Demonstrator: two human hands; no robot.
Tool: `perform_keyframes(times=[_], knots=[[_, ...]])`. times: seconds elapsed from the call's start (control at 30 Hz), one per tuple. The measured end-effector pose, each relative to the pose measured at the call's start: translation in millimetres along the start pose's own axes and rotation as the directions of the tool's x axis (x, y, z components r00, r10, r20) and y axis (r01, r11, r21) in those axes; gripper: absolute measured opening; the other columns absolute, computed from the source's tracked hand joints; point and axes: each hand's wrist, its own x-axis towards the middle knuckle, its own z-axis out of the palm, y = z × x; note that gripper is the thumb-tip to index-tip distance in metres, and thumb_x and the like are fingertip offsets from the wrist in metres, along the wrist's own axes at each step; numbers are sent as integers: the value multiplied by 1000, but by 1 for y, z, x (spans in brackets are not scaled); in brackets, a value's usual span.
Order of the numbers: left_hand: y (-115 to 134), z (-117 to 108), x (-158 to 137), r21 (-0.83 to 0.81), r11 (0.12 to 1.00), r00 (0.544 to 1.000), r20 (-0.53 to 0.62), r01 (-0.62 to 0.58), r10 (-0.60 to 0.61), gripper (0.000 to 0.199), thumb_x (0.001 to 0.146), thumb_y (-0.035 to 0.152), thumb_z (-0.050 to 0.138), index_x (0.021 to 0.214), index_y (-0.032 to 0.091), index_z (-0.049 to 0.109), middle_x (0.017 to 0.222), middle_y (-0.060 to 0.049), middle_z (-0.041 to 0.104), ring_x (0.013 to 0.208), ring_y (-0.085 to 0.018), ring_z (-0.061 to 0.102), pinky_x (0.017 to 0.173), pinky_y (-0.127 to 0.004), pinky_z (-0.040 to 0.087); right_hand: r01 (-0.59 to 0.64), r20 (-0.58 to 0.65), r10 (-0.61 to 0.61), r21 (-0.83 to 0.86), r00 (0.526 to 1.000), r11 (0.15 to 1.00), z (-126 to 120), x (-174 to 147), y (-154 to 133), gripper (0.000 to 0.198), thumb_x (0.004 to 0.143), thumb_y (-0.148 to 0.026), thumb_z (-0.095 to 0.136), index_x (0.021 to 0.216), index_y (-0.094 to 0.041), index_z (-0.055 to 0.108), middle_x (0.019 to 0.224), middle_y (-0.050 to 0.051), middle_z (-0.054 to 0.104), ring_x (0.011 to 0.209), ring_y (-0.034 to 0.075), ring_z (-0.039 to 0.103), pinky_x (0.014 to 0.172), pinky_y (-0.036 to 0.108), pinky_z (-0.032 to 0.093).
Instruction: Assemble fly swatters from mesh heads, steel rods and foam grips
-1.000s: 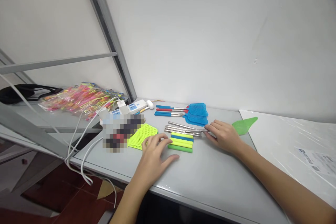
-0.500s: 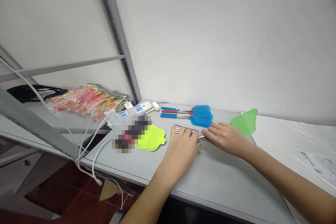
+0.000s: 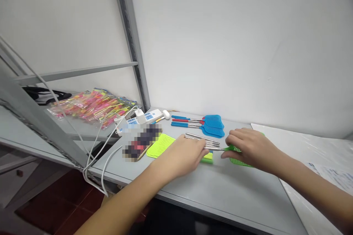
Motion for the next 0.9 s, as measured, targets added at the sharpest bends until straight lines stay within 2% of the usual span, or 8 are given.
perform_keyframes(times=[0.1,0.2,0.37,0.47,0.57,0.73,0.8,0.9], knots=[[10,1,-4,103,992,996,-42,-70,74,16,99,24,38,90,20,51,80,-3,63,70,-21,61,66,-33,38,7,-20,-6,80,1000,997,-3,15,-16,38,92,-51,49,70,-21,51,60,-1,53,53,13,45,50,29,24],[13,1,-10,155,983,993,-48,-101,110,10,93,13,43,93,20,50,83,-2,62,71,-21,61,60,-31,37,-17,-1,17,140,1000,990,-12,29,-25,38,91,-53,51,71,-21,55,62,-1,56,54,13,48,48,29,24],[11,-1,-20,169,979,994,14,-110,109,8,91,14,45,94,21,49,81,-2,63,64,-20,62,48,-28,31,-44,185,3,222,983,974,-24,38,-29,39,84,-58,59,67,-23,55,63,-2,55,52,11,46,46,28,22],[11,2,-23,164,978,992,49,-127,120,6,92,18,44,92,21,50,79,-1,64,61,-21,63,45,-29,30,34,206,-83,232,975,972,-21,35,-31,35,87,-53,58,70,-23,55,64,-3,54,55,12,47,50,30,26],[13,3,-24,132,987,994,70,-88,79,7,92,19,44,91,22,50,77,-1,65,59,-21,62,46,-29,29,161,128,-175,110,976,981,-16,30,-36,26,94,-37,52,74,-21,54,68,-1,56,62,14,47,55,32,27],[11,-6,-29,-40,995,991,104,92,-87,19,96,24,35,82,22,49,68,0,62,57,-18,60,47,-29,23,291,29,-289,-99,957,952,-16,26,-38,28,93,-9,38,75,-19,56,68,2,53,61,16,39,57,34,21],[7,-11,-33,-182,970,981,133,161,-138,27,99,29,30,80,22,48,67,1,60,59,-17,59,48,-27,25,329,-26,-338,-176,941,928,-17,23,-32,26,92,-8,40,75,-18,57,69,2,54,62,16,38,58,34,21],[-2,-16,-38,-455,868,972,205,197,-113,33,102,33,25,79,23,46,72,3,61,66,-13,59,52,-23,32,355,-127,-400,-279,907,892,-13,14,-19,15,90,-15,53,75,-17,58,71,2,55,66,17,41,59,35,22]])
